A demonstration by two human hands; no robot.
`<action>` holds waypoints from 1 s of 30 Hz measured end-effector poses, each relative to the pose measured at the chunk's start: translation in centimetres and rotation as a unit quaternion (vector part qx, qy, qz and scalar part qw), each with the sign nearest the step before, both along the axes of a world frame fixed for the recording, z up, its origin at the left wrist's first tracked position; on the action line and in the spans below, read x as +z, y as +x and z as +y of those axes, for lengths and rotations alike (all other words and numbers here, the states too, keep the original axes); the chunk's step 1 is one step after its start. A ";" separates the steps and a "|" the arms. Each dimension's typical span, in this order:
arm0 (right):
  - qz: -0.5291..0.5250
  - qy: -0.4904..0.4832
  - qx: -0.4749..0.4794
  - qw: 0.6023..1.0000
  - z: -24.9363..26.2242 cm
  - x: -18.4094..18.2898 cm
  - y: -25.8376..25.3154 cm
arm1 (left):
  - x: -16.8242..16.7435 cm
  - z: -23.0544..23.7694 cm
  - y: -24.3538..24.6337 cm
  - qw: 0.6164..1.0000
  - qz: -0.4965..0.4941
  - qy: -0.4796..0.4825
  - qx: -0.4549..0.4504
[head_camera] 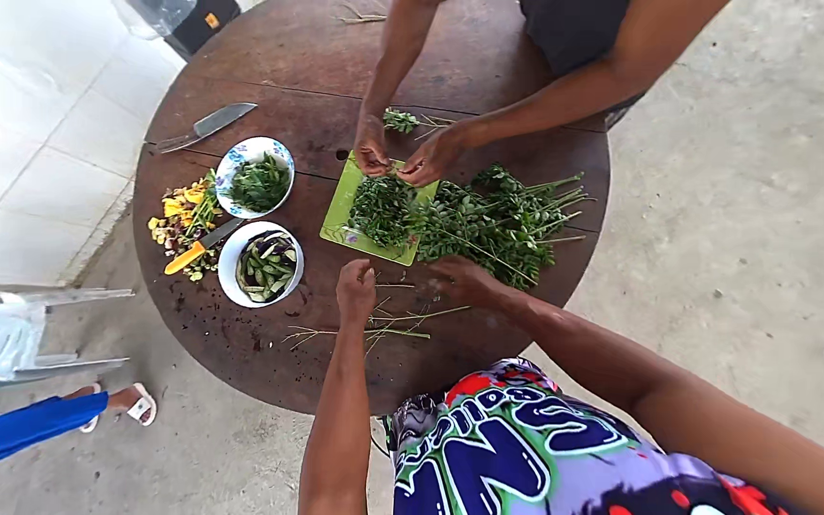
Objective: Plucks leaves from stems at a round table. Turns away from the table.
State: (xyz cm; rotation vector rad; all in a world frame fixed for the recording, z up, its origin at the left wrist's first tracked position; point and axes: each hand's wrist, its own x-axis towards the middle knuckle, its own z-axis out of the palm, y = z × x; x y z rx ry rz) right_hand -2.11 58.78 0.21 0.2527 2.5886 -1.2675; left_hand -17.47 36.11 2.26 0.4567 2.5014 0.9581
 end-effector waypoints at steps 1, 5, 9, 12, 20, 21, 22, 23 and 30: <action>0.004 0.031 -0.072 0.997 1.4 -0.2 1.2 | -0.3 -0.7 1.0 1.000 -0.016 0.003 0.016; 0.039 0.134 -0.170 0.976 5.5 -2.2 2.6 | -1.6 -0.6 5.2 0.998 -0.052 0.018 0.033; 0.025 0.178 -0.120 0.976 6.2 -3.4 0.7 | -1.6 0.6 7.4 0.996 -0.068 0.051 -0.003; 0.067 0.195 -0.122 0.971 6.1 -1.8 0.1 | -1.0 0.0 7.6 0.996 -0.060 0.071 -0.012; 0.180 0.134 -0.183 0.957 4.7 3.5 1.7 | 2.7 3.2 8.4 0.990 0.022 0.080 -0.112; 0.203 0.137 -0.177 0.953 4.5 3.8 1.9 | 3.2 4.2 8.5 0.986 0.047 0.095 -0.125; 0.223 0.141 -0.173 0.949 4.3 4.0 2.1 | 3.7 5.3 8.6 0.982 0.070 0.107 -0.136; 0.236 0.144 -0.168 0.946 4.1 4.1 2.2 | 4.2 6.2 8.5 0.979 0.090 0.113 -0.145; 0.234 0.098 -0.180 0.951 3.0 5.3 2.8 | 5.3 9.9 6.2 0.980 0.002 0.074 -0.185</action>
